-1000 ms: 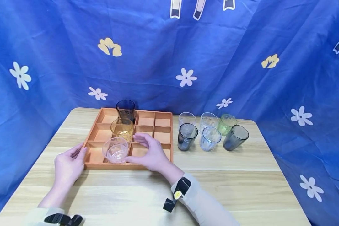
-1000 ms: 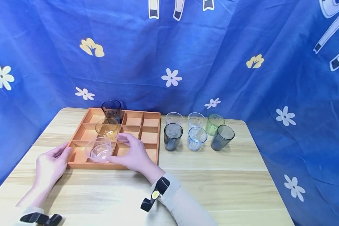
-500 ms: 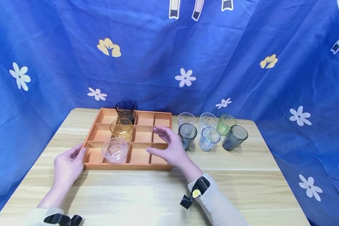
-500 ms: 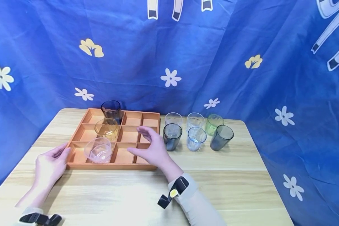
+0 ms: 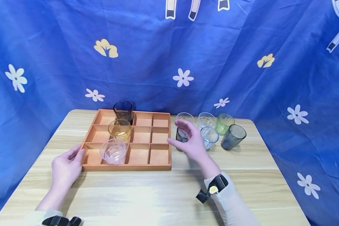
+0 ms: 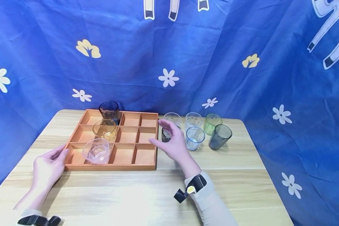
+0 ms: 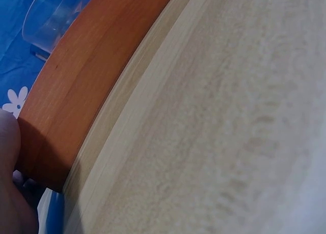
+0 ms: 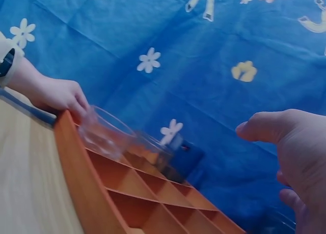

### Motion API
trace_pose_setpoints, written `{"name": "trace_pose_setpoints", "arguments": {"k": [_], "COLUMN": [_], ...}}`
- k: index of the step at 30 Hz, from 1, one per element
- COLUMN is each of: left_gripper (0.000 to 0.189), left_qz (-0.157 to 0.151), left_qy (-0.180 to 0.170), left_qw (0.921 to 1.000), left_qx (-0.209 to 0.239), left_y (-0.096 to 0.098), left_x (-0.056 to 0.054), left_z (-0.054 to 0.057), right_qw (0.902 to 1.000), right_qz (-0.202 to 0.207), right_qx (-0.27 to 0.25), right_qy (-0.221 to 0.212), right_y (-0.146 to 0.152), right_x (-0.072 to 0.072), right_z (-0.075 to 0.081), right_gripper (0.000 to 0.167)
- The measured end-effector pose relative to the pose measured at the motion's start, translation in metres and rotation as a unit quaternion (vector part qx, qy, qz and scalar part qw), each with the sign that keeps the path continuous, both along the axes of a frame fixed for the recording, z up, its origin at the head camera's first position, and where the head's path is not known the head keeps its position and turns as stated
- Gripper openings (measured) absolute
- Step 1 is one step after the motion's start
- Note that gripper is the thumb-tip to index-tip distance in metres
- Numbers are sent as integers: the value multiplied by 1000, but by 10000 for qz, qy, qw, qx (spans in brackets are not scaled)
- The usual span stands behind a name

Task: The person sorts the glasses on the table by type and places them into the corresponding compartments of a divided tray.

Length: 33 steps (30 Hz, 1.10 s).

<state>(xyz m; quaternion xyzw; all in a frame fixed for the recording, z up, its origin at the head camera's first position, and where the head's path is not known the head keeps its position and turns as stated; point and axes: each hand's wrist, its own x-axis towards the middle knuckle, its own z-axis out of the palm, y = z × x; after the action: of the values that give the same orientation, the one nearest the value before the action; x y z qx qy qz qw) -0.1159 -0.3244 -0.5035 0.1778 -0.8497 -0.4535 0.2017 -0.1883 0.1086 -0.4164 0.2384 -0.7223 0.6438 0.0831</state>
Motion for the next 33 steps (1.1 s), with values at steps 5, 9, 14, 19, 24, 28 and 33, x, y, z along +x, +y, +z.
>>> {"name": "trace_pose_setpoints", "arguments": {"k": [5, 9, 14, 19, 24, 28, 33], "left_gripper": [37, 37, 37, 36, 36, 36, 36], "left_qz": [42, 57, 44, 29, 20, 8, 7], "left_qy": [28, 11, 50, 91, 72, 117, 116], "left_qw": [10000, 10000, 9999, 9999, 9999, 9999, 9998], "left_qx": [-12, -45, -94, -111, -84, -69, -145], "left_y": [-1, -1, -1, -2, -2, -1, 0], "left_x": [1, 2, 2, 2, 1, 0, -1], "left_z": [0, 0, -1, -2, -3, -4, -2], "right_qw": [9997, 9991, 9968, 9959, 9947, 9929, 9922], "right_qz": [-157, -408, -780, -831, -828, -905, -916], "right_qx": [-147, -93, 131, 268, 251, 200, 60], "right_qy": [74, 109, 79, -223, -555, -747, -844], "right_y": [16, 28, 40, 43, 39, 35, 31], "right_x": [-5, -8, -10, -13, -16, -19, -22], "right_z": [2, 1, -7, -19, -34, -45, -55], "right_gripper": [73, 73, 77, 85, 93, 96, 94]}}
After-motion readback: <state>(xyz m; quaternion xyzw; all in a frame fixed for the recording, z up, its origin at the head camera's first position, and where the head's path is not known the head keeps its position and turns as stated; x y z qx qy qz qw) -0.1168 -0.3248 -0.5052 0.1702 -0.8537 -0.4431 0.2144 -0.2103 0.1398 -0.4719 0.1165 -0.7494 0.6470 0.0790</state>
